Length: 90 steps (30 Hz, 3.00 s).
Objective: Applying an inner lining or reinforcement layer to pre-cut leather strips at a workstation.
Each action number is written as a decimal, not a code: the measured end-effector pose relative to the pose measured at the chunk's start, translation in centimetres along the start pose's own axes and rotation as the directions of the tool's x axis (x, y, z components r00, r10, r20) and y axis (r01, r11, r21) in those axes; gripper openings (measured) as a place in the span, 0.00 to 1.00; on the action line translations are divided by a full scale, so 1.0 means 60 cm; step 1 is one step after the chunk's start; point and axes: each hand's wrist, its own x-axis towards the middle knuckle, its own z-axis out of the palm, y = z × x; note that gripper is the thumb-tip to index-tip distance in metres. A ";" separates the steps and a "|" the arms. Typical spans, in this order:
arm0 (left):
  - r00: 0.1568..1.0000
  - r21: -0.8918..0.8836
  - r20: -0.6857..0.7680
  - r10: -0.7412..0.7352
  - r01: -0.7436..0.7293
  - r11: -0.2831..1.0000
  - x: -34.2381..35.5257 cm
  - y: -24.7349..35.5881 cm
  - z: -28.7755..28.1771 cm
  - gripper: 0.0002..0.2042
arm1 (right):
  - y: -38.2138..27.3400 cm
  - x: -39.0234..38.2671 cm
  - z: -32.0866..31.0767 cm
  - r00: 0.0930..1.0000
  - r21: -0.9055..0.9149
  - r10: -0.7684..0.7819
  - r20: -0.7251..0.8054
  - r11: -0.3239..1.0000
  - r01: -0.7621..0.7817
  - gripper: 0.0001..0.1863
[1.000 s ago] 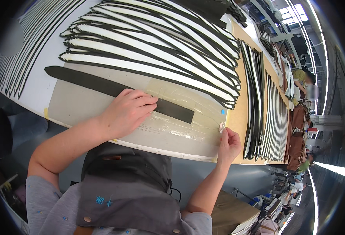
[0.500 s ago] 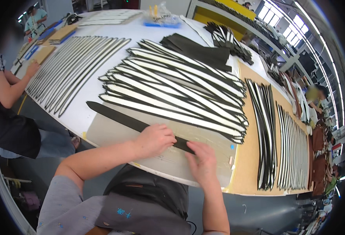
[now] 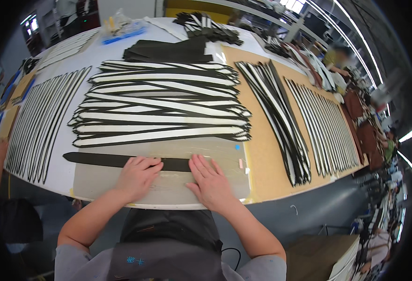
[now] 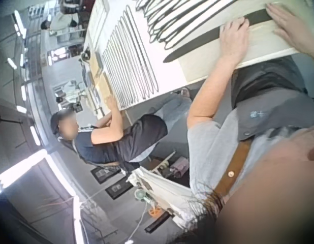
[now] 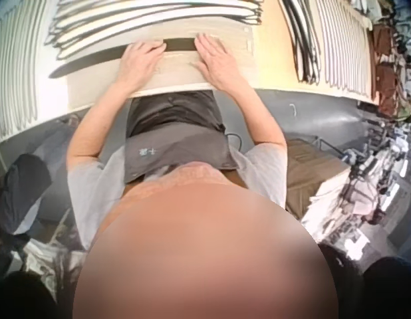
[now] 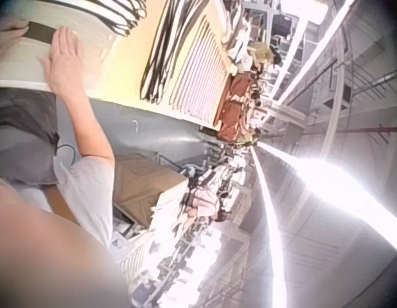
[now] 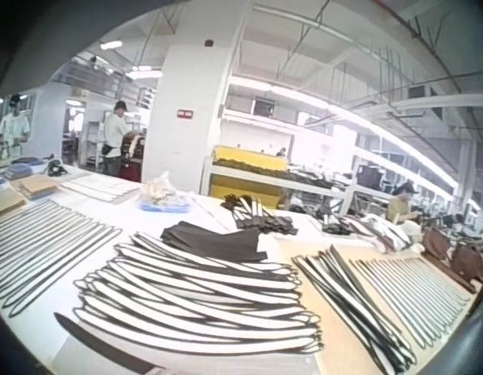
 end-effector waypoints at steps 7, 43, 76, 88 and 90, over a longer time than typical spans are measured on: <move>1.000 -0.079 -0.016 -0.021 0.019 0.997 0.006 -0.005 -0.003 0.14 | 0.017 0.011 -0.003 0.995 0.079 0.068 -0.079 0.995 -0.062 0.28; 0.950 -0.885 -0.230 -0.210 -0.294 -0.362 0.219 0.015 -0.243 0.12 | -0.065 0.086 -0.095 0.857 0.595 0.138 -0.496 0.774 0.219 0.39; 0.980 -0.187 0.136 0.145 -0.118 0.975 0.047 0.062 -0.022 0.17 | 0.034 -0.041 -0.001 0.982 0.304 0.123 -0.143 0.950 -0.075 0.28; 0.983 -0.097 0.145 0.115 -0.102 0.990 0.061 0.072 0.031 0.22 | 0.071 -0.085 -0.023 0.953 0.183 0.219 -0.208 0.966 -0.182 0.27; 0.986 -0.097 0.128 0.105 -0.093 0.991 0.071 0.073 0.029 0.21 | 0.072 -0.096 -0.025 0.919 0.138 0.283 -0.273 0.957 -0.254 0.25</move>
